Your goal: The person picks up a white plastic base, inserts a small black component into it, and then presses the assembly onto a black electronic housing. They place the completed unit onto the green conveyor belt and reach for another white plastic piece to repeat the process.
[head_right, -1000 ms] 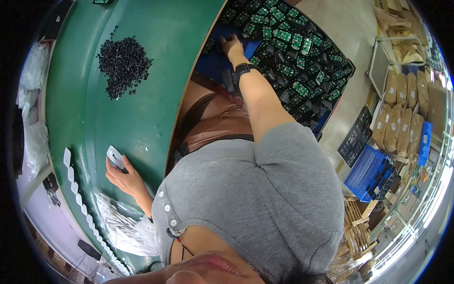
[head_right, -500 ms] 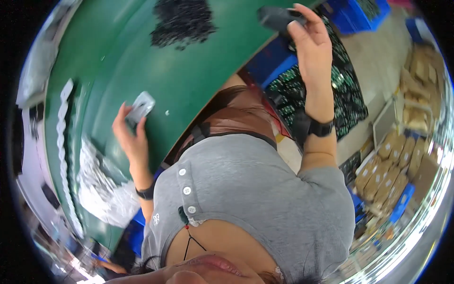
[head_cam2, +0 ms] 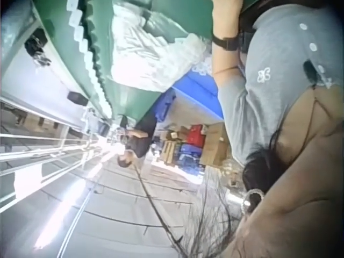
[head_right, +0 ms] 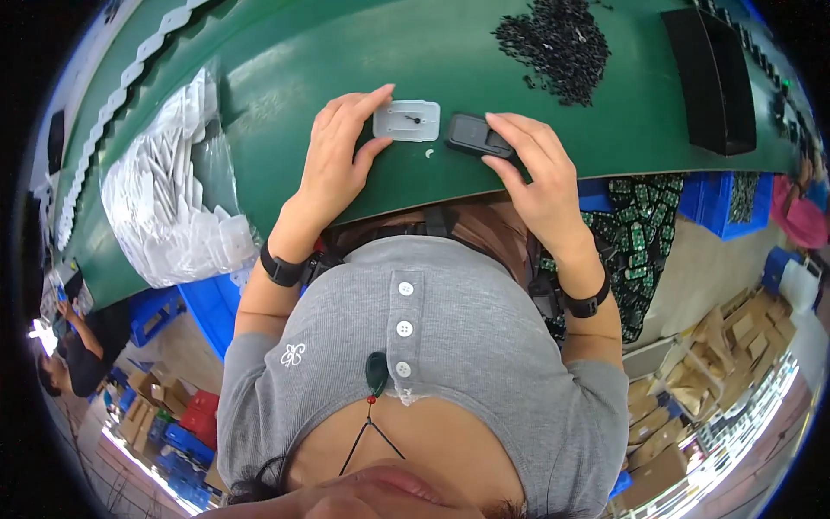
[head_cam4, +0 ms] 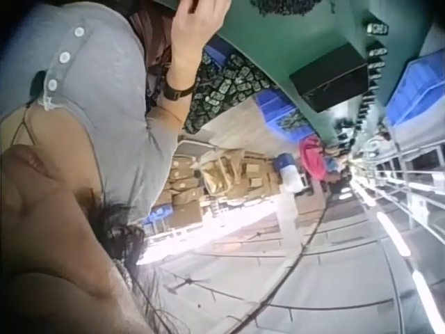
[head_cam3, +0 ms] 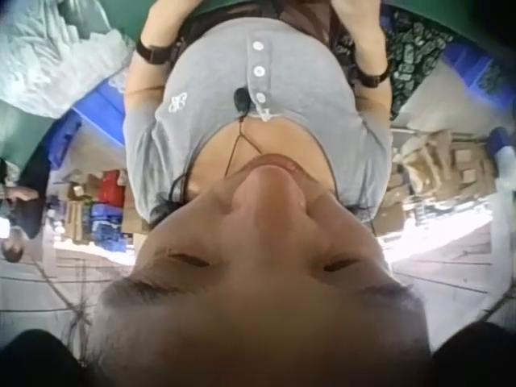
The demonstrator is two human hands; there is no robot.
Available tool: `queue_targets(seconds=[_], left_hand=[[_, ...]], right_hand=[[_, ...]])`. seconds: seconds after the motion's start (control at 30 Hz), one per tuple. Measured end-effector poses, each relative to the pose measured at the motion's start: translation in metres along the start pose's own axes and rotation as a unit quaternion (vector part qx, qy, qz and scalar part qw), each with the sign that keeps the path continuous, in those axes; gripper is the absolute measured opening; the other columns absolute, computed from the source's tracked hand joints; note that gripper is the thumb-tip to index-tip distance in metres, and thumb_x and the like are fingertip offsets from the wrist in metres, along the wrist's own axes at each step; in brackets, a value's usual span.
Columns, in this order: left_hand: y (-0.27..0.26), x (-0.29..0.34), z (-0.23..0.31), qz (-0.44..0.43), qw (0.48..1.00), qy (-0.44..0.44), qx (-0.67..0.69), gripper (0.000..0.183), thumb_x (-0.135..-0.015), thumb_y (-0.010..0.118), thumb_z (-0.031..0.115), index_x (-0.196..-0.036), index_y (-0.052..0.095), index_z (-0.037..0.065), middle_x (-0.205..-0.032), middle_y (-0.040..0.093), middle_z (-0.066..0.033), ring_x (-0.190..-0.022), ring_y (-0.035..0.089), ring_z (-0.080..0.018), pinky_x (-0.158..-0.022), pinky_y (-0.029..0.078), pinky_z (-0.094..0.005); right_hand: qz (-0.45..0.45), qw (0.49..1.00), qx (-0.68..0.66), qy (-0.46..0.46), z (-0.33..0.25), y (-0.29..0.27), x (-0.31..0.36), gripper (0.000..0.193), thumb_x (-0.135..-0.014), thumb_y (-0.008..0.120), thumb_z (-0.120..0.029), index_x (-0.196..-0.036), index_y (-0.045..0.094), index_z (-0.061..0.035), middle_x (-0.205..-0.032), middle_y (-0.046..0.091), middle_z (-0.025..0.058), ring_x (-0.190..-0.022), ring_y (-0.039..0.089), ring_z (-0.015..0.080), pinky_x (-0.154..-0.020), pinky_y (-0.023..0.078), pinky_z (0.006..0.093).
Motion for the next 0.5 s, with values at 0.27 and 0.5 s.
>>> queue_targets(seconds=[0.27,0.5], left_hand=[[-0.015,0.008,-0.016,0.035,0.991,-0.006,0.127,0.052,-0.08,0.049,-0.01,-0.129,0.056,0.008,-0.13,0.059,-0.0109,-0.119,0.055,-0.0293,-0.1,0.044,-0.0386],[-0.002,0.016,-0.011,-0.014,0.999,0.04,0.018,0.048,-0.081,0.049,-0.004,-0.127,0.058,0.007,-0.131,0.058,-0.0092,-0.123,0.054,-0.0255,-0.101,0.043,-0.0393]], right_hand=[[-0.041,0.995,-0.007,-0.091,-0.04,0.043,-0.046,0.045,-0.073,0.073,-0.001,-0.118,0.063,-0.004,-0.112,0.063,0.0114,-0.1,0.061,0.0283,-0.084,0.051,0.0354],[-0.057,0.991,0.052,-0.109,-0.043,0.057,-0.048,0.043,-0.074,0.071,-0.004,-0.115,0.061,-0.0035,-0.109,0.063,0.0085,-0.098,0.06,0.0267,-0.082,0.051,0.0342]])
Point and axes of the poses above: each hand's wrist, its own x-axis away from the middle knuckle, its own y-axis out of the palm, z = x × y, the point moved 9 cm from there along -x, towards the middle knuckle
